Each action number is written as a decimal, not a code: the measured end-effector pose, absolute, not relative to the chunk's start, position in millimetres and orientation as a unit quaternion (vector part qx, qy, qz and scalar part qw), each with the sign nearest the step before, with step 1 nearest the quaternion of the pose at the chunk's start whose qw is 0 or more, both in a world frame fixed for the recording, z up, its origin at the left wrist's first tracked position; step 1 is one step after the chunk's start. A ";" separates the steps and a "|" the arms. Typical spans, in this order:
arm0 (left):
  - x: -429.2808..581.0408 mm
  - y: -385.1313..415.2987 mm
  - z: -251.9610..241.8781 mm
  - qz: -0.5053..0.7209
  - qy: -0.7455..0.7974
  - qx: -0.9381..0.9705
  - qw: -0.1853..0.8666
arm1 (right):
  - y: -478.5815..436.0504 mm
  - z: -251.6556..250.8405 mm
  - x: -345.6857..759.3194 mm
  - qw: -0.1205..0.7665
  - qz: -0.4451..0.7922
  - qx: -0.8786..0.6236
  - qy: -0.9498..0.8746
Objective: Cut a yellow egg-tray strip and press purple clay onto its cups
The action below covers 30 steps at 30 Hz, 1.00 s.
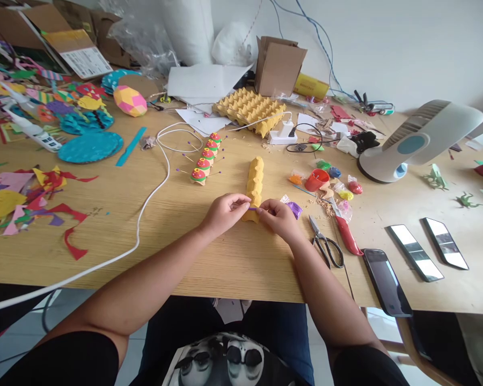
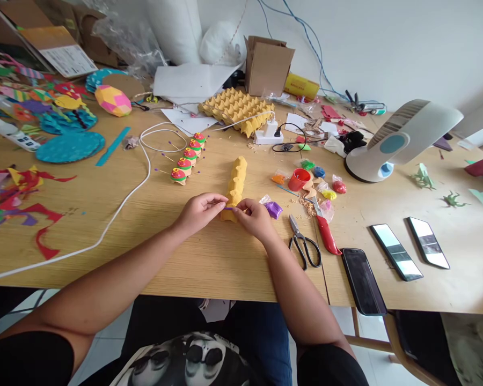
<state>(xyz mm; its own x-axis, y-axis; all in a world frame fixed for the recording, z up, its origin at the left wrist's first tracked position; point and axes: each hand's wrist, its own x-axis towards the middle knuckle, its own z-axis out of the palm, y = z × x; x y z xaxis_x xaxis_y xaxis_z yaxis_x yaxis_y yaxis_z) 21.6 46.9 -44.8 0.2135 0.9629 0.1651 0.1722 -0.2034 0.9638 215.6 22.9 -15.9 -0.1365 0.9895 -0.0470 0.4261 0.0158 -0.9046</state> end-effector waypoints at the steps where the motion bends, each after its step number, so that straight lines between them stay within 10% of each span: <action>1: 21.4 46.7 -43.9 0.441 0.448 0.642 0.438 | 23.3 -16.3 215.3 0.338 0.407 -0.565 -0.633; 30: 19.9 42.4 -35.4 0.380 0.469 0.707 0.368 | 23.3 -12.9 221.6 0.284 0.418 -0.555 -0.661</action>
